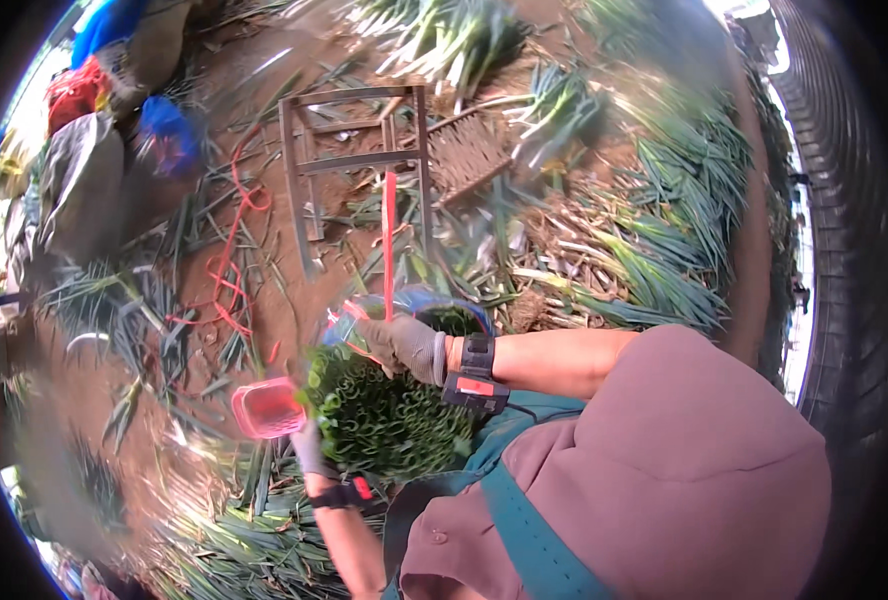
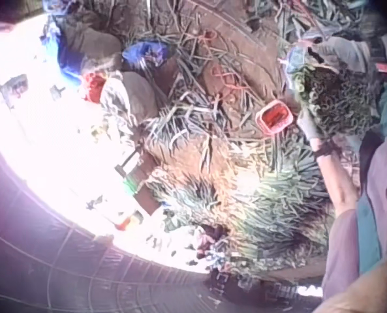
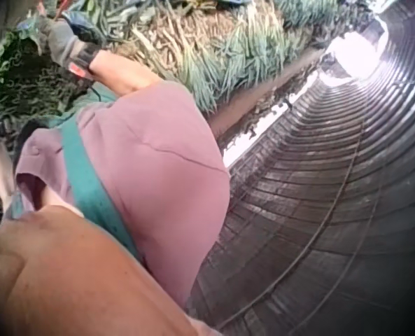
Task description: Tie and bundle a large cluster of green onion/leek crops together using plastic cords.
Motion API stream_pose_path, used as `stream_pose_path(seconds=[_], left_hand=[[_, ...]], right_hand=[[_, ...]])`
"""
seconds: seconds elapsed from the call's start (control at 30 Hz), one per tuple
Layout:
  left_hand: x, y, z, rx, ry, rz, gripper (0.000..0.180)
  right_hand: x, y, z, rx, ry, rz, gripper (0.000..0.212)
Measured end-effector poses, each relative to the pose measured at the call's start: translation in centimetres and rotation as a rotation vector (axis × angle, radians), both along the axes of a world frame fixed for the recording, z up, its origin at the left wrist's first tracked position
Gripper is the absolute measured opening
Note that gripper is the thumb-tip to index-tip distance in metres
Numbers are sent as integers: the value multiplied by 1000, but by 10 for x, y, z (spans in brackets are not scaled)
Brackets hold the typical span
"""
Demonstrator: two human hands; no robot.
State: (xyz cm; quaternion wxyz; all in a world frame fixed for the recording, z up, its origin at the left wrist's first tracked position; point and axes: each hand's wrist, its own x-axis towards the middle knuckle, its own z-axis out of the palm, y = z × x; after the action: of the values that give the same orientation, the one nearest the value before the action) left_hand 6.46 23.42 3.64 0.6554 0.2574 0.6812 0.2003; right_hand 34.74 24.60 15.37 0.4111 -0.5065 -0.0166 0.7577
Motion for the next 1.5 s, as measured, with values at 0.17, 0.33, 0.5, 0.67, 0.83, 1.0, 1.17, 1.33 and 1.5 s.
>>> stream_pose_path(seconds=[0.17,0.33,0.5,0.67,0.83,1.0,1.17,1.33,1.5], left_hand=[[-33,49,-22,-57,3,-292,20],[-38,47,38,-135,49,-423,29],[-100,-3,61,-12,68,-238,24],[-139,-85,-12,26,221,-440,20],[-127,-110,-43,51,212,-449,14],[-118,-92,-34,27,262,-488,18],[-113,-75,-28,-228,1,-85,23],[-103,-62,-32,-6,189,-402,21],[-113,-85,-54,41,62,58,16]], right_hand=[[-5,-31,0,-45,117,-9,44],[0,-55,-9,-123,316,34,42],[13,-55,-16,-208,259,88,40],[24,-55,-23,-149,221,122,47],[19,-46,-11,-226,129,115,48],[23,-54,-29,-195,173,113,45],[15,-60,-30,-195,137,66,37],[13,-61,-29,-214,90,73,47],[7,-49,-28,-194,174,-26,34]])
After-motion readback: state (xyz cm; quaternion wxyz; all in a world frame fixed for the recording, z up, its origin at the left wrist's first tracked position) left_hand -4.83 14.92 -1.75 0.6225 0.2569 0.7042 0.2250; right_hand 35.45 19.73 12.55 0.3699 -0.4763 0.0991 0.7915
